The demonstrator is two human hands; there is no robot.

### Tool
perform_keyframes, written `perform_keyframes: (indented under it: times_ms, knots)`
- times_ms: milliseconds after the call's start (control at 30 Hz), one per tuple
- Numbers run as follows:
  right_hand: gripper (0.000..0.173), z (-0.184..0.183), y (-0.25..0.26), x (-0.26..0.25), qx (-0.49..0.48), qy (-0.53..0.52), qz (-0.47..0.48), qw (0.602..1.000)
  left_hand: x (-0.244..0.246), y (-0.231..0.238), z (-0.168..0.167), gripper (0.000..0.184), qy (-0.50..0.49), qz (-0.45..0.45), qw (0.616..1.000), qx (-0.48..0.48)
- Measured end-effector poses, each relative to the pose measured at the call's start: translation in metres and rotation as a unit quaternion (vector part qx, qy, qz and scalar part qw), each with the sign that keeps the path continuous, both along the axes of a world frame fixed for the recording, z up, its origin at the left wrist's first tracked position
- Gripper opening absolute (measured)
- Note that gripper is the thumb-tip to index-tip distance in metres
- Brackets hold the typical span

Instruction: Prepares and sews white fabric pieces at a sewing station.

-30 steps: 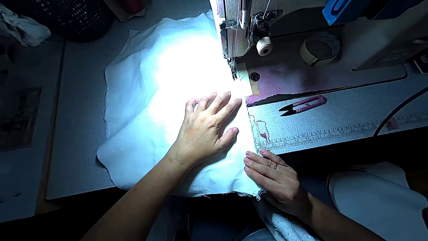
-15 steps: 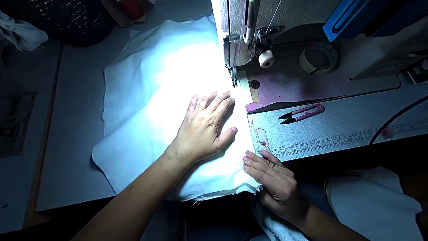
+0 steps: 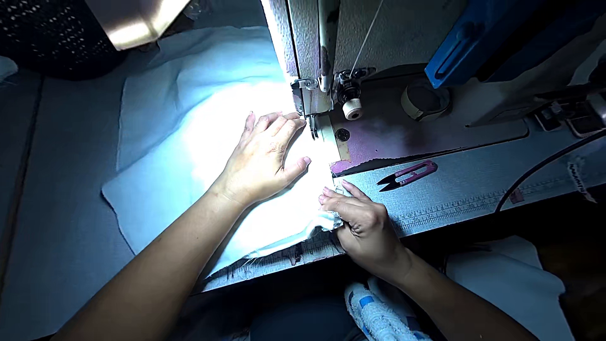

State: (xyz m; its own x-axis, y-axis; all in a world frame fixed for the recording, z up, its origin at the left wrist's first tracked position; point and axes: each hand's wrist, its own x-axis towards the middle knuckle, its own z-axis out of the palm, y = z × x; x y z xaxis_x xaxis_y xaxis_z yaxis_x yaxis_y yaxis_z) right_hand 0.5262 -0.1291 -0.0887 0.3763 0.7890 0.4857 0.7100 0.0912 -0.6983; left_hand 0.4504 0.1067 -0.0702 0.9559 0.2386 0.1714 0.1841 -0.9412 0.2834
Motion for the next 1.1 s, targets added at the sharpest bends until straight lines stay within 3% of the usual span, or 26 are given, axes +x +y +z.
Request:
perform_keyframes:
  times_ms: [600,900,1100]
  knots:
    - [0.026,0.006,0.051,0.032,-0.001,0.002,-0.010,1.000,0.034,0.048,0.009,0.078,0.020,0.010,1.000,0.018]
    - [0.023,0.004,0.063,0.039,-0.002,-0.014,-0.012,1.000,0.040,0.062,0.010,0.072,0.019,-0.012,1.000,0.021]
    - [0.023,0.005,0.065,0.039,-0.015,-0.030,-0.022,0.999,0.044,0.063,0.017,0.058,0.021,-0.039,0.999,0.030]
